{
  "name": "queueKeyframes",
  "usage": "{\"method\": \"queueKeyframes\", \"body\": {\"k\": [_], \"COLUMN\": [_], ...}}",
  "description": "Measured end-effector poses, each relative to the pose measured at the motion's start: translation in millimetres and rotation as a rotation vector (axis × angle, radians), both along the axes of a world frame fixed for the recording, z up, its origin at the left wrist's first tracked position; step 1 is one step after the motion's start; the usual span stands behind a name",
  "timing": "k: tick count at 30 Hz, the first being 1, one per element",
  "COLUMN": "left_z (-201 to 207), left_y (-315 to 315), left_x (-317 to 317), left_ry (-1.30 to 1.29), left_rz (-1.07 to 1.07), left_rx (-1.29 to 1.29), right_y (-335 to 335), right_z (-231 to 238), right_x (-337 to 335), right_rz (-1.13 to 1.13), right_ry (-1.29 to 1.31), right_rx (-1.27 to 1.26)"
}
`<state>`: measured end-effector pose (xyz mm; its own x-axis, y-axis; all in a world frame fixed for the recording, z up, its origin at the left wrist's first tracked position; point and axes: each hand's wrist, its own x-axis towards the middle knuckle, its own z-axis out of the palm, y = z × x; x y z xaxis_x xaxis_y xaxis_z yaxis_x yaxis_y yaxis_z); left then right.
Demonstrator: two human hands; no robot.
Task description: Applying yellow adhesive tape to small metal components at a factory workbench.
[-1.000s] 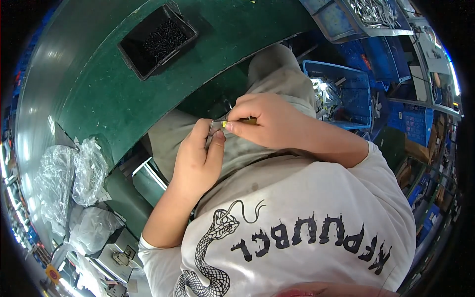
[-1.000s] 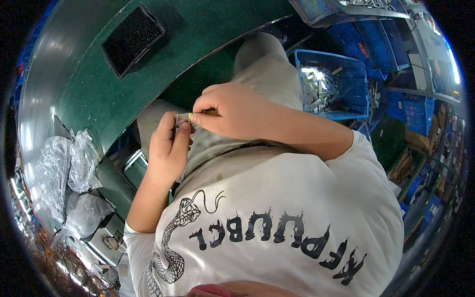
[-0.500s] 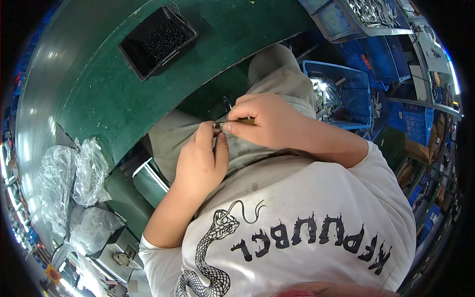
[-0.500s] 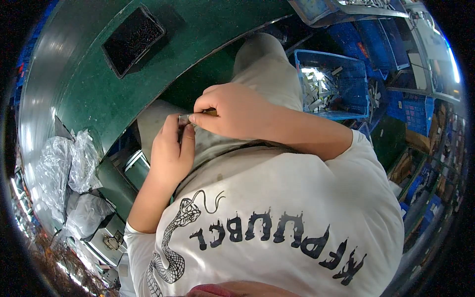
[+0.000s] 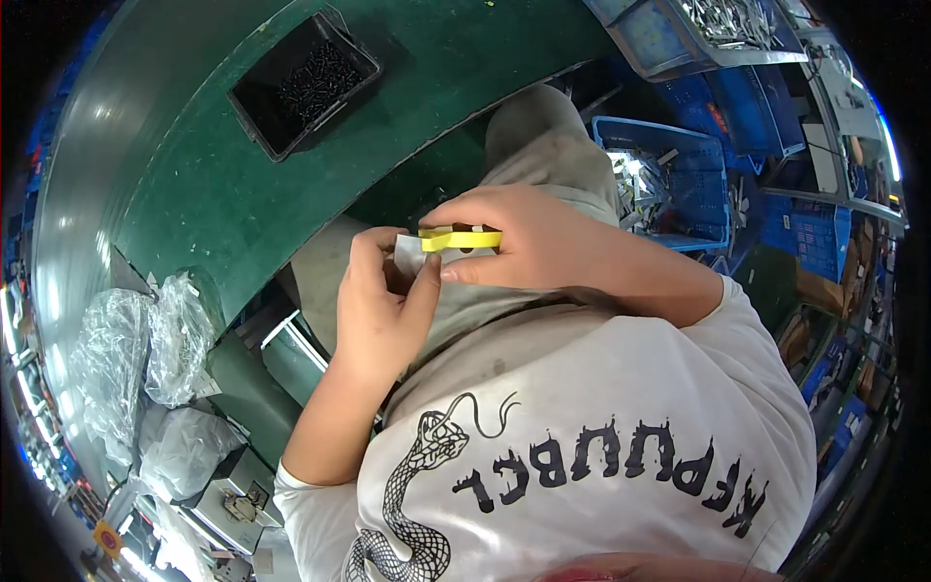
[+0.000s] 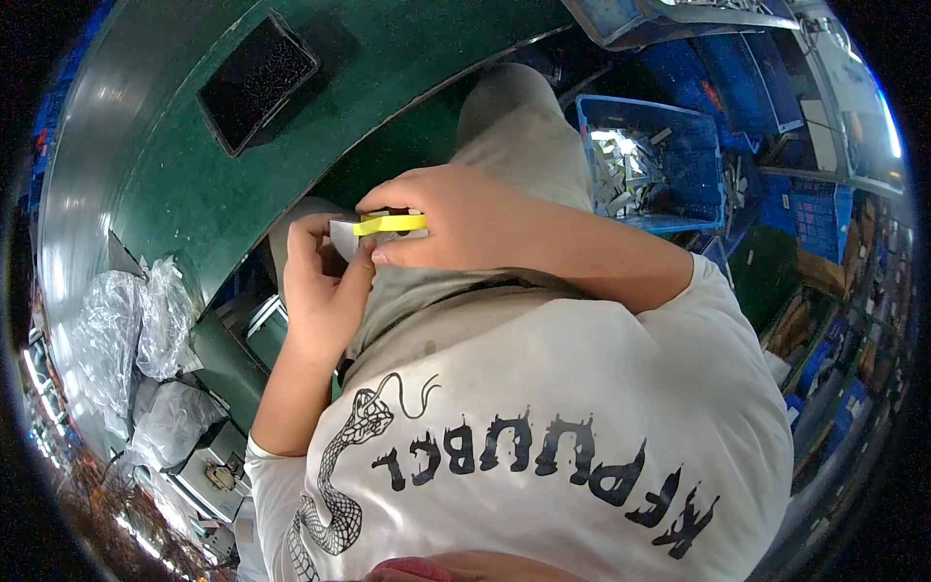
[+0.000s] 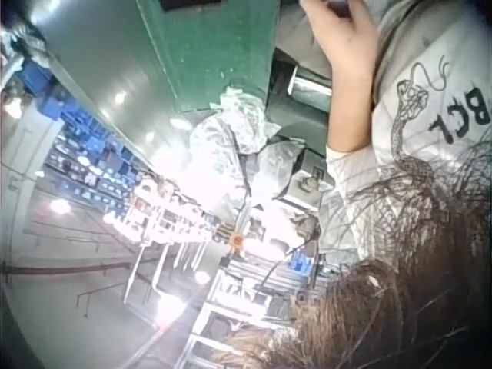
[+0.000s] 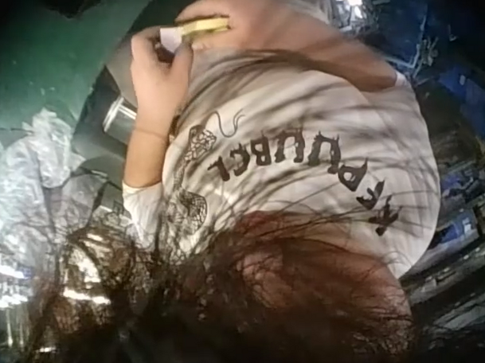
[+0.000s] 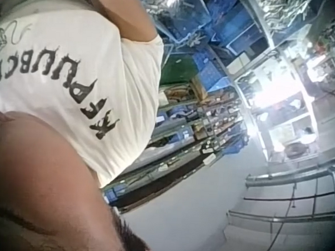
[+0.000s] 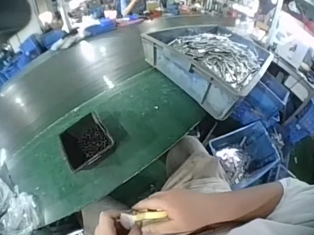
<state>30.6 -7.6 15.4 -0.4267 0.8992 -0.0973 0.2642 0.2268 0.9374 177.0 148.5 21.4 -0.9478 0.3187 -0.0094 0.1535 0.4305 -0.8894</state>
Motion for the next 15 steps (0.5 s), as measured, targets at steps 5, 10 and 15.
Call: {"method": "queueKeyframes", "body": {"k": [5, 10, 15], "left_z": [4.9, -0.2, -4.5], "left_y": [5.5, 5.5, 6.2], "left_x": [-8.7, -4.7, -6.7], "left_ry": [0.191, 0.036, -0.276], "left_rz": [-0.035, 0.049, 0.085], "left_rx": [0.039, 0.031, 0.024], "right_y": [2.0, 4.3, 7.2], "right_z": [4.3, 12.4, 3.4], "right_x": [5.3, 7.2, 11.0], "right_rz": [-0.023, -0.018, 0.052], "right_ry": [0.047, 0.132, 0.218], "right_rx": [0.022, 0.105, 0.343]}}
